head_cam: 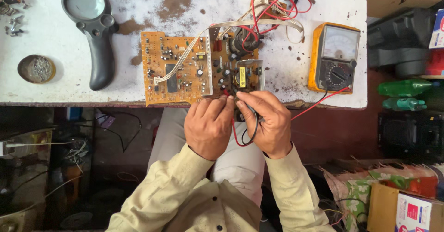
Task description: The person uses a multimeter to test points on a circuit board, adjusting the dial and moving the probes across different components. They then flip the board over and continue testing the solder side.
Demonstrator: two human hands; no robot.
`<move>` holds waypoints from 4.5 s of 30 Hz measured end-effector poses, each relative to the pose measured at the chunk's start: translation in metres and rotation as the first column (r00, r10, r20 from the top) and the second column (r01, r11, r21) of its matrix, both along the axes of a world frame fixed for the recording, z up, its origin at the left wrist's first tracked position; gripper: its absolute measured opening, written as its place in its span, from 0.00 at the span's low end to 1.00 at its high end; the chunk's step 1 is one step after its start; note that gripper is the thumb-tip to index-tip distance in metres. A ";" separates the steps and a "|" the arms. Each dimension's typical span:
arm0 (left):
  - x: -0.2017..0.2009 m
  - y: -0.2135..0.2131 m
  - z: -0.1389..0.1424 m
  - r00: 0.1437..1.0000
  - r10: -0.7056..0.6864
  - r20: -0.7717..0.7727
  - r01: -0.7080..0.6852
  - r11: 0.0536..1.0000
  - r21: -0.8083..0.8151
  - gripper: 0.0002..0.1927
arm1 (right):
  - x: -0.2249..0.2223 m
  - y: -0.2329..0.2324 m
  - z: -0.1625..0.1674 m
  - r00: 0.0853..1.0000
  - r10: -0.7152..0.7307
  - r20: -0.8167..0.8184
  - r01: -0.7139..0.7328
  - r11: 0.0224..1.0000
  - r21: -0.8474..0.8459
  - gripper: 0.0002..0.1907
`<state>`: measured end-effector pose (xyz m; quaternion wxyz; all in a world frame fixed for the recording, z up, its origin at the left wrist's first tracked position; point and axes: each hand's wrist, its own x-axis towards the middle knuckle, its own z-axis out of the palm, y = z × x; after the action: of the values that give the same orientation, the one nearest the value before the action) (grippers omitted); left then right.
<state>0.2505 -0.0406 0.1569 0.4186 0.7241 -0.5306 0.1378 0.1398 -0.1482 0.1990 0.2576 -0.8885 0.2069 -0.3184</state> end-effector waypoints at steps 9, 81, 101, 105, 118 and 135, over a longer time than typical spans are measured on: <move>0.002 -0.006 -0.004 1.000 0.002 -0.004 -0.002 1.000 -0.012 0.13 | 0.005 -0.005 -0.004 1.000 -0.022 -0.019 0.022 1.000 0.000 0.09; -0.006 -0.003 -0.016 0.992 -0.015 -0.123 0.002 0.995 -0.099 0.11 | 0.004 0.009 0.003 0.999 -0.009 -0.036 0.010 1.000 0.014 0.08; -0.008 -0.008 -0.017 0.993 -0.006 -0.115 -0.005 0.996 -0.094 0.12 | 0.004 0.005 0.001 0.999 -0.015 -0.040 0.015 1.000 -0.008 0.08; -0.008 -0.009 -0.017 0.994 0.002 -0.111 -0.012 0.995 -0.096 0.11 | 0.004 0.004 0.002 0.999 -0.012 -0.038 0.012 1.000 -0.005 0.08; -0.009 -0.009 -0.016 0.993 -0.005 -0.119 -0.007 0.995 -0.097 0.12 | 0.003 0.003 0.001 0.999 -0.016 -0.036 0.016 1.000 0.005 0.07; -0.001 -0.001 -0.016 0.999 -0.029 -0.018 0.027 0.990 -0.139 0.08 | -0.002 0.013 -0.004 0.988 -0.123 0.095 0.101 0.972 0.210 0.07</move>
<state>0.2492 -0.0419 0.1410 0.4752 0.6870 -0.5256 0.1611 0.1380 -0.1348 0.1946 0.3399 -0.8259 0.2743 -0.3566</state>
